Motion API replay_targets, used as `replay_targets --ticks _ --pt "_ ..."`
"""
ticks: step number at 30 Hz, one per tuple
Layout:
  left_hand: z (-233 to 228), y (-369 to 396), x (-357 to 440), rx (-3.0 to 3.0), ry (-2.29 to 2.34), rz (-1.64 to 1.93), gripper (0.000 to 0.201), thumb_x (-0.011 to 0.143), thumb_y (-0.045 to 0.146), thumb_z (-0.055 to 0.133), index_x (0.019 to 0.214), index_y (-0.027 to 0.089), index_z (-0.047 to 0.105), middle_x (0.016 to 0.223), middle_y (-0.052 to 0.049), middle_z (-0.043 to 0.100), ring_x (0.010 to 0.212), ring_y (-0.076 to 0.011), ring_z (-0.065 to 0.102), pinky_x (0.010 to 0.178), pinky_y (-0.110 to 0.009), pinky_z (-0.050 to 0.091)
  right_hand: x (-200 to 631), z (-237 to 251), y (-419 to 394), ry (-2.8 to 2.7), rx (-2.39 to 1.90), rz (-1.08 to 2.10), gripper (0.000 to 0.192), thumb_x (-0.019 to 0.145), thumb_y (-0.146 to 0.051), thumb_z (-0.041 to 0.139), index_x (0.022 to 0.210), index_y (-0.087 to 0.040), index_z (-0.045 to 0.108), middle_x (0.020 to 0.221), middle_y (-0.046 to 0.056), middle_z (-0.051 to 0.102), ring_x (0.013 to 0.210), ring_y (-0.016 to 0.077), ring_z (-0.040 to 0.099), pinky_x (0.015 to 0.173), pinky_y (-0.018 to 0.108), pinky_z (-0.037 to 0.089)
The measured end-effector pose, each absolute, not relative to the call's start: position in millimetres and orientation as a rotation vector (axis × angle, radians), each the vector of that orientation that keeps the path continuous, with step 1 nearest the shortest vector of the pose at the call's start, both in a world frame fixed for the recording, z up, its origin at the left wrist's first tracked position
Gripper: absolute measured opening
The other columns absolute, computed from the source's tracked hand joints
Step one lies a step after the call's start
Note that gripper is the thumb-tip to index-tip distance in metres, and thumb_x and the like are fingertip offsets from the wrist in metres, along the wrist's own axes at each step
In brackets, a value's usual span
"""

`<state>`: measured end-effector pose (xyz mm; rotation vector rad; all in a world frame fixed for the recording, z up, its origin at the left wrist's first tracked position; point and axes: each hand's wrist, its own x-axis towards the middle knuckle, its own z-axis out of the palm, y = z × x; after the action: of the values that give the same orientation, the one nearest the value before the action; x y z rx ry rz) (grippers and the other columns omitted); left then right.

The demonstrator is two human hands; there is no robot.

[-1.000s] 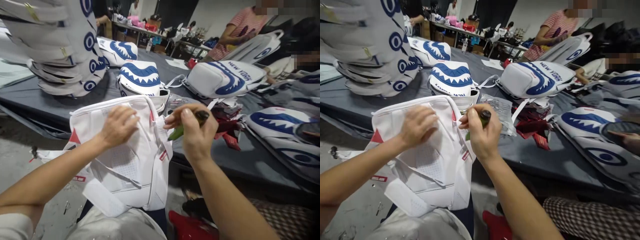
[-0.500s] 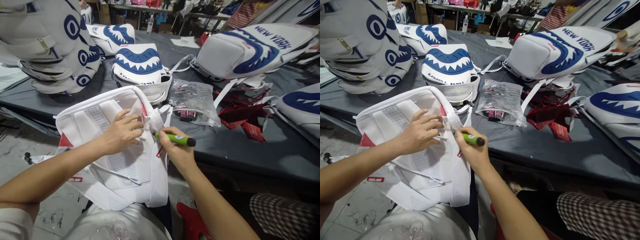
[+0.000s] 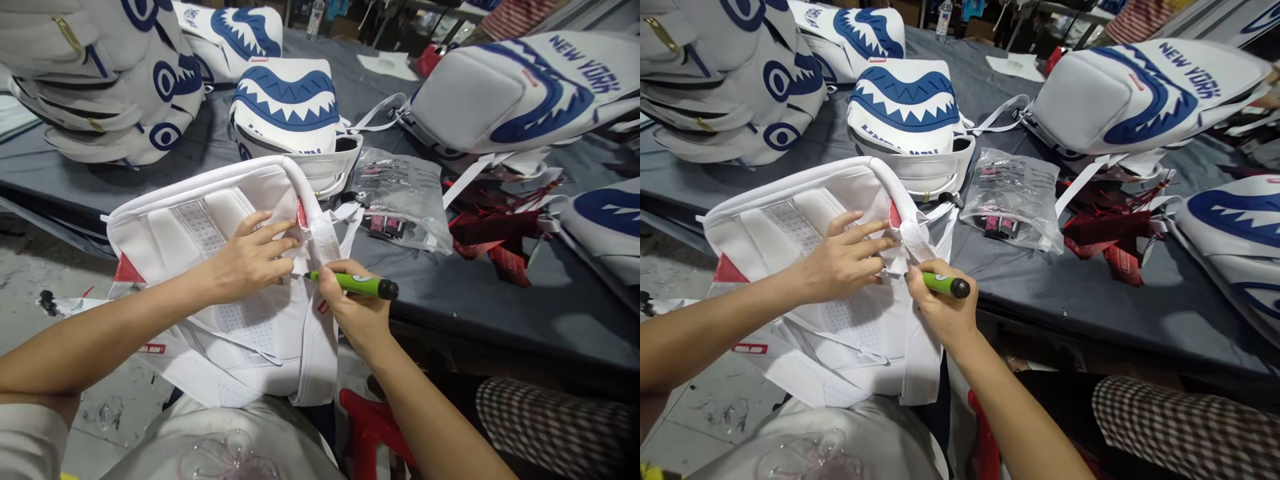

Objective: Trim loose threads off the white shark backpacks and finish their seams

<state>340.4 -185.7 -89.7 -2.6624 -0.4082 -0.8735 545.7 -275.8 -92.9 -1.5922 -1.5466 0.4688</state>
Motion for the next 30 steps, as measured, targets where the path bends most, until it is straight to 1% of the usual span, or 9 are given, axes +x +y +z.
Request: replay_targets --ticks 2,5,8,14,17,22,26,30 --pt "-91.3 -185.1 340.4 -2.657 -0.417 -0.862 0.017 0.096 0.029 0.057 0.082 0.021 0.063 0.118 0.001 0.073 0.127 -0.0225 0.059 0.111 -0.046 0.037 546.5 -95.4 -276.1 -1.549 -1.564 0.471 0.027 0.088 -0.043 0.064 0.077 -0.019 0.07 0.066 0.0 0.067 0.059 0.0132 0.059 0.058 0.025 0.043" --pt "-93.1 -184.4 341.0 -2.656 -0.423 -0.854 0.016 0.097 0.028 0.056 0.084 0.022 0.063 0.118 0.001 0.073 0.127 -0.022 0.059 0.11 -0.047 0.038 546.1 -98.5 -277.5 -1.511 -1.553 0.494 0.026 0.088 -0.042 0.064 0.077 -0.02 0.071 0.064 -0.001 0.067 0.058 0.0133 0.058 0.057 0.026 0.043" --pt "-93.2 -184.4 341.9 -2.637 -0.416 -0.872 0.017 0.097 0.026 0.054 0.083 0.021 0.062 0.117 0.0 0.073 0.125 -0.0222 0.06 0.108 -0.047 0.041 544.0 -100.6 -277.4 -1.489 -1.544 0.499 0.025 0.088 -0.043 0.065 0.081 -0.02 0.072 0.071 0.001 0.07 0.065 0.0157 0.063 0.063 0.028 0.047" --pt "-93.5 -184.9 341.8 -2.617 -0.423 -0.869 0.017 0.097 0.024 0.053 0.083 0.021 0.062 0.117 0.0 0.074 0.124 -0.0224 0.061 0.107 -0.047 0.043 539.6 -102.0 -274.1 -1.437 -1.574 0.464 0.028 0.088 -0.046 0.065 0.079 -0.02 0.072 0.07 0.002 0.069 0.065 0.0166 0.063 0.062 0.029 0.048" --pt "-94.7 -184.5 342.0 -2.695 -0.477 -0.8 0.02 0.099 0.024 0.049 0.084 0.022 0.062 0.122 0.0 0.072 0.129 -0.0224 0.057 0.112 -0.05 0.04 538.3 -102.0 -273.8 -1.426 -1.586 0.453 0.028 0.088 -0.045 0.065 0.079 -0.02 0.071 0.068 0.001 0.068 0.063 0.0157 0.062 0.062 0.029 0.048" --pt "-92.3 -184.5 343.9 -2.961 -0.661 -0.62 0.024 0.1 0.027 0.043 0.086 0.021 0.062 0.128 -0.003 0.068 0.136 -0.0237 0.05 0.118 -0.057 0.032 537.2 -101.0 -273.0 -1.426 -1.6 0.442 0.027 0.088 -0.043 0.065 0.077 -0.02 0.071 0.068 0.0 0.068 0.061 0.0141 0.06 0.06 0.027 0.046" --pt "-89.9 -184.5 344.3 -2.964 -0.682 -0.643 0.024 0.1 0.026 0.044 0.083 0.023 0.061 0.127 0.0 0.068 0.135 -0.0218 0.051 0.12 -0.052 0.032 538.2 -99.8 -271.2 -1.422 -1.621 0.443 0.026 0.087 -0.043 0.066 0.076 -0.019 0.071 0.068 0.001 0.068 0.063 0.015 0.061 0.059 0.027 0.046" --pt "-90.9 -184.3 343.9 -2.972 -0.682 -0.649 0.022 0.099 0.026 0.045 0.085 0.023 0.061 0.128 0.0 0.067 0.137 -0.0225 0.05 0.121 -0.053 0.03 540.0 -98.7 -270.3 -1.421 -1.602 0.483 0.025 0.086 -0.042 0.067 0.077 -0.019 0.071 0.069 0.002 0.068 0.062 0.0147 0.061 0.058 0.026 0.046"
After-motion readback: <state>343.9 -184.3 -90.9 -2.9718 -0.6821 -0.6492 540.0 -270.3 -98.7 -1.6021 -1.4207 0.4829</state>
